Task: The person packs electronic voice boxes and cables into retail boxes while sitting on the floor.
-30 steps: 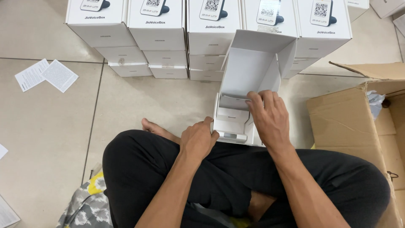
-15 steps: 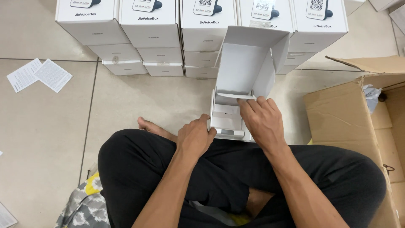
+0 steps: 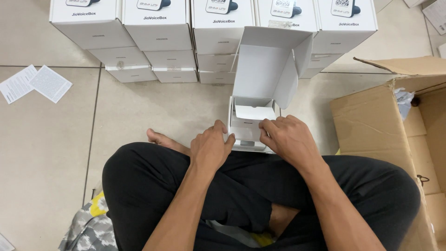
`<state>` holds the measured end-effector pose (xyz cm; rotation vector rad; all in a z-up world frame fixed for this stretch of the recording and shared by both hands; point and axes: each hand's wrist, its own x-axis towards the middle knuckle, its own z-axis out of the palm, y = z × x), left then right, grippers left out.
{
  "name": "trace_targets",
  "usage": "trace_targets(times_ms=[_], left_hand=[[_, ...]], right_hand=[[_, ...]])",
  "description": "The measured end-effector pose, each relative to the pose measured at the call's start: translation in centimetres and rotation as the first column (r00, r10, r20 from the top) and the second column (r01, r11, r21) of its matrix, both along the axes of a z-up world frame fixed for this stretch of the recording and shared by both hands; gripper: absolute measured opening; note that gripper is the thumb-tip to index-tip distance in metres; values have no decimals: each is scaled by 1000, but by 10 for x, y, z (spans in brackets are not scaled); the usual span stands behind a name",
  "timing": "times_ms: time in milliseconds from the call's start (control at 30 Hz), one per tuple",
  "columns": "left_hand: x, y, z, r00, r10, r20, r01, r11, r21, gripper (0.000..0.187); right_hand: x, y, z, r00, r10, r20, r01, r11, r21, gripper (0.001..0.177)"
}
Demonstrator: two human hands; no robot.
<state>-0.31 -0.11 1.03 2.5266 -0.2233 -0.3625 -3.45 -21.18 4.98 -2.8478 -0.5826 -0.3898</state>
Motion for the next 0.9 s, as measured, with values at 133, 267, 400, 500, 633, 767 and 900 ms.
trace_targets(times_ms=[133,267,400,500,633,767,900], left_hand=[[0,0,0,1000,-2,18,2,1000,-6,31],[0,-1,11,1000,-8,-27,9,1000,12,32],[-5,-3,36,995,-18,-100,18,1000,-1,33],[-14,-9,58,987,-42,-155,32,997,-68,33],[-26,-26,74,988,-113,-109,92,979,-182,31],[-39,-57,89,981,-191,-22,174,932,-318,30],[-49,-104,97,966,-250,62,251,859,-446,27]], right_hand=[[-4,-4,3,1000,9,-27,-8,999,38,10],[-8,-7,6,997,-30,-67,32,999,41,8],[-15,-9,27,981,-98,-167,119,985,124,15],[-25,-11,47,931,-165,-326,232,956,180,26],[-42,-19,59,946,-165,-279,234,944,234,34],[-62,-38,77,980,-126,-153,169,934,314,41],[-84,-76,92,973,-217,-79,230,934,272,41]])
